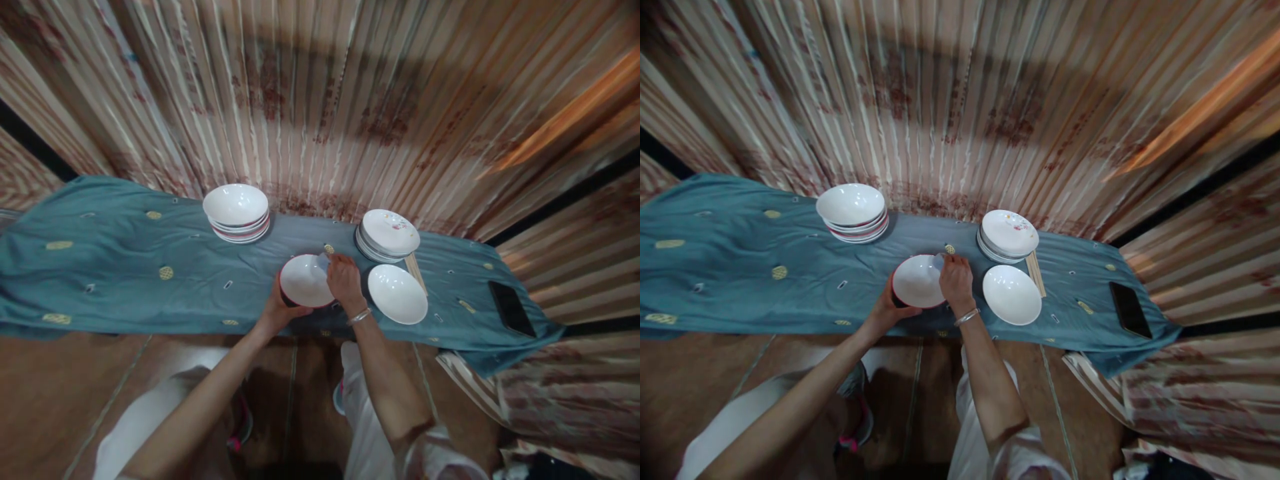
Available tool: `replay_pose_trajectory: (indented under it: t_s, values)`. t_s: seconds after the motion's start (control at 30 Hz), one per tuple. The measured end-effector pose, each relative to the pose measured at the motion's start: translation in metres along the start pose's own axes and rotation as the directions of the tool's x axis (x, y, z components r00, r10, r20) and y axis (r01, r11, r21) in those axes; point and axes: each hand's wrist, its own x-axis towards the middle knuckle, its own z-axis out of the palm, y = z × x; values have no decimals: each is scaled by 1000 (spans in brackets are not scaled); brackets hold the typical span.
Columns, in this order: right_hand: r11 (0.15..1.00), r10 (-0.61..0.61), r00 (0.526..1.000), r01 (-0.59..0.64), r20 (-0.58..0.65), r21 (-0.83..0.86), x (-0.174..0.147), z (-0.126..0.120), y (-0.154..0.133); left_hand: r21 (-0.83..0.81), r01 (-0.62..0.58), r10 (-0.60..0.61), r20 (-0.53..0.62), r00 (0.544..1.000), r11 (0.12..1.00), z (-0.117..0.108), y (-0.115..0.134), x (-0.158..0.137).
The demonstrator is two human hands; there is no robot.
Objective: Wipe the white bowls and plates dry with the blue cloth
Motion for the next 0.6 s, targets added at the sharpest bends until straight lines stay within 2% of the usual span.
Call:
replay_pose_trajectory:
  t_s: [0.1, 0.33, 0.6]
  values:
    - [1000, -23, 1000, 23, 9, -16, 3, 0, -3, -54, -1, 1, 4, 1000, 999, 0, 3, 0]
    - [996, -55, 991, 63, 119, -61, 12, -1, -15, -36, -56, 58, 50, 997, 998, -1, 0, -2]
    - [982, -175, 968, 185, 180, -41, 19, 0, -31, -48, -75, 79, 94, 992, 996, -1, 1, -4]
